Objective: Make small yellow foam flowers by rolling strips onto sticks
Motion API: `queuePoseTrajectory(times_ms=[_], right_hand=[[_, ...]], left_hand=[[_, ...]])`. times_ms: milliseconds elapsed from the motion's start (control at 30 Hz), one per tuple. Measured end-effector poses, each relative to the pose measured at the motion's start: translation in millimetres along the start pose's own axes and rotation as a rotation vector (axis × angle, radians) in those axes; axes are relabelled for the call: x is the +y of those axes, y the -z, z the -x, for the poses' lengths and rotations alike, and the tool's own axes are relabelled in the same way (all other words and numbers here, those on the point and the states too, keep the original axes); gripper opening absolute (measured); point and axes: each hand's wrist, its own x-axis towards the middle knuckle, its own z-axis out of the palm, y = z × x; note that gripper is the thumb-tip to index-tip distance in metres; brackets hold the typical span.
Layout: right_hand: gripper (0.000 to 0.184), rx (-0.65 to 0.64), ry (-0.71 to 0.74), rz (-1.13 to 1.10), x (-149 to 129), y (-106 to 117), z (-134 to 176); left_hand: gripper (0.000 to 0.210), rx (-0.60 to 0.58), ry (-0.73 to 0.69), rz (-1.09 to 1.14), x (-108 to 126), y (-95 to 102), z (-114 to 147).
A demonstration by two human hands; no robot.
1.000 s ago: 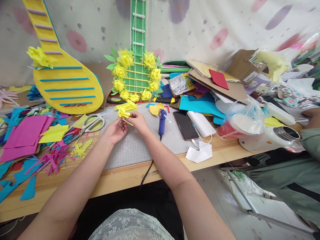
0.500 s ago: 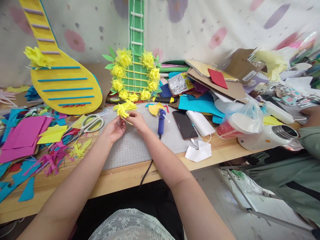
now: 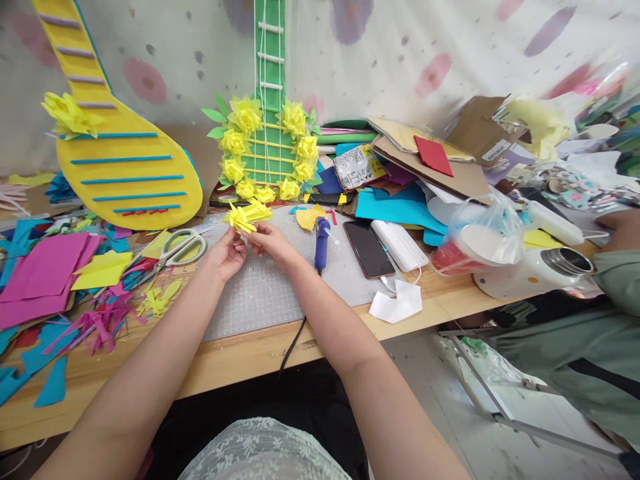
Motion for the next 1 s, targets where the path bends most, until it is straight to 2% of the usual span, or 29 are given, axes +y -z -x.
queuePoseTrajectory(times_ms=[133, 300, 533, 700, 800, 1000], right_hand=[[0.029, -0.027, -0.005, 0.021, -2.4, -0.2, 2.2], [0.029, -0.001, -0.006, 0.071, -0.9, -1.9, 1.0], [0.027, 0.134, 0.001, 0.181, 5.4, -6.2, -6.0], [0.026, 0.222, 0.048, 0.268, 17.2, -5.7, -13.3], [0.025, 0.229, 0.055, 0.267, 18.1, -5.5, -13.4], [0.024, 0.167, 0.024, 0.229, 12.2, -5.6, -7.5]], left_hand=[[0.006, -0.010, 0.004, -0.005, 0.0, 1.1, -0.2], [0.008, 0.006, 0.006, -0.016, 0.3, 2.1, -1.1], [0.008, 0.042, -0.055, -0.053, -2.1, 3.2, -1.8], [0.011, 0.079, -0.003, -0.030, 2.7, 0.3, 6.8], [0.009, 0.094, 0.004, -0.018, 4.0, 1.5, 9.0], [0.009, 0.117, -0.098, -0.061, -2.1, 5.5, 3.6]])
